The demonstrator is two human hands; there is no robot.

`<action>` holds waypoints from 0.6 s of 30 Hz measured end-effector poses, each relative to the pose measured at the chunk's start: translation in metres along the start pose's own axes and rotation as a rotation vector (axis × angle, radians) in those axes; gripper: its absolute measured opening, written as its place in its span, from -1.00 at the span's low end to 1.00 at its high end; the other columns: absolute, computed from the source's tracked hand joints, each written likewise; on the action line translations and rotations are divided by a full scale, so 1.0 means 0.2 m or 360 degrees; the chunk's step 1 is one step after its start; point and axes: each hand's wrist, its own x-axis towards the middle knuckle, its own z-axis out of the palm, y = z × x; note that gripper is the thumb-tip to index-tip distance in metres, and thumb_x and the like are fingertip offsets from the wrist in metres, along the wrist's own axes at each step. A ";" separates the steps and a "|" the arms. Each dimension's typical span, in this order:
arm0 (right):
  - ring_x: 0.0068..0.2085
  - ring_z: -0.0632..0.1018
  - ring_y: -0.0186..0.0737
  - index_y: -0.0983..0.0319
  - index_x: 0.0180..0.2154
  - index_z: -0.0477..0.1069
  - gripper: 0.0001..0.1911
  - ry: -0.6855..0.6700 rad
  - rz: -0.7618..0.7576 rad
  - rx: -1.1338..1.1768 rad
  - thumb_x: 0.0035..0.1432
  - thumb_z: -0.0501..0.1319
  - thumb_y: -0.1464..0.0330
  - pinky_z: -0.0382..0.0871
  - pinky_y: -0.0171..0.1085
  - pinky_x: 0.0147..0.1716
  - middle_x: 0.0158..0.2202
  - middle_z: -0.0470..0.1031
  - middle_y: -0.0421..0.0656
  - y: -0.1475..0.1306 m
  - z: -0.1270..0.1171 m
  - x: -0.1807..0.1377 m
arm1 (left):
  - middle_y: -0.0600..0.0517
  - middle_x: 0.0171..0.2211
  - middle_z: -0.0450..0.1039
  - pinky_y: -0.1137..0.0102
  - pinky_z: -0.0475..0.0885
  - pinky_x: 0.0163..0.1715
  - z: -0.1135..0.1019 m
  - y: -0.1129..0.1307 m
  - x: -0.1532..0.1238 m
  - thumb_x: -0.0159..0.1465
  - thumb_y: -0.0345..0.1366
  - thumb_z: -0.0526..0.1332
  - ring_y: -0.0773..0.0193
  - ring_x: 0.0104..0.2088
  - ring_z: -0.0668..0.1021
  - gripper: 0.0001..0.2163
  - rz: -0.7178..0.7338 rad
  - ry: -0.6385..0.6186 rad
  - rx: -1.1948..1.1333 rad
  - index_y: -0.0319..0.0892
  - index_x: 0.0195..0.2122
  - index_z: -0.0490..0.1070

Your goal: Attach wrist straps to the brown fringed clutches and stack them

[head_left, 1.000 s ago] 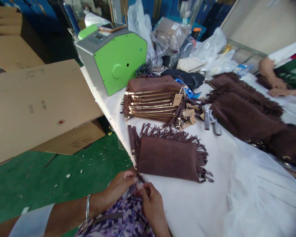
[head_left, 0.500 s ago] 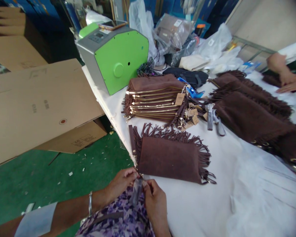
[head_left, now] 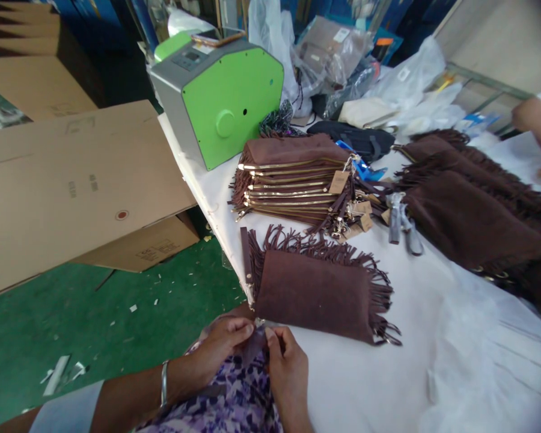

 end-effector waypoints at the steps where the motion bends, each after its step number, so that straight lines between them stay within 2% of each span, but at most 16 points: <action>1: -0.50 0.47 -0.18 0.14 -0.40 0.43 -0.67 0.0006 -0.0001 -0.0009 0.24 0.08 0.08 0.19 -0.31 -0.49 -0.51 0.51 -0.19 0.01 0.00 0.00 | -0.01 -0.36 0.46 0.41 0.36 -0.29 0.01 0.00 0.00 0.07 0.00 0.40 0.28 -0.38 0.46 -0.58 -0.0003 -0.0013 -0.0035 -0.28 -0.28 0.46; 6: -0.45 0.51 -0.16 0.15 -0.35 0.41 -0.68 0.0040 -0.0075 -0.0104 0.26 0.03 0.11 0.24 -0.30 -0.44 -0.46 0.54 -0.18 0.01 0.00 0.00 | -0.06 -0.32 0.48 0.43 0.35 -0.32 0.07 0.04 -0.01 0.06 -0.06 0.41 0.28 -0.37 0.48 -0.60 -0.0030 0.0000 -0.0075 -0.29 -0.25 0.48; 11: -0.46 0.51 -0.18 0.17 -0.34 0.40 -0.69 0.0058 -0.0140 -0.0130 0.26 0.04 0.12 0.26 -0.31 -0.44 -0.47 0.53 -0.19 0.02 -0.03 0.01 | 0.07 -0.50 0.39 0.49 0.19 -0.53 0.14 0.09 0.00 0.04 -0.12 0.36 0.38 -0.53 0.36 -0.72 0.0038 0.0135 0.0084 -0.24 -0.39 0.44; 15: -0.47 0.50 -0.23 0.20 -0.25 0.42 -0.69 -0.0071 -0.0206 0.0050 0.28 0.05 0.13 0.30 -0.34 -0.48 -0.43 0.54 -0.17 0.04 -0.07 0.01 | 0.16 -0.63 0.26 0.47 0.05 -0.61 0.16 0.11 0.01 0.02 -0.23 0.27 0.41 -0.61 0.25 -0.83 0.0052 0.0295 0.0271 -0.20 -0.56 0.34; 18: -0.39 0.54 -0.24 0.22 -0.07 0.40 -0.68 -0.0201 -0.0242 0.0234 0.29 0.05 0.19 0.38 -0.36 -0.42 -0.26 0.56 -0.12 0.06 -0.11 0.01 | 0.17 -0.67 0.21 0.45 0.01 -0.62 0.18 0.13 0.01 -0.01 -0.25 0.22 0.40 -0.63 0.23 -0.85 0.0023 0.0332 0.0293 -0.18 -0.60 0.28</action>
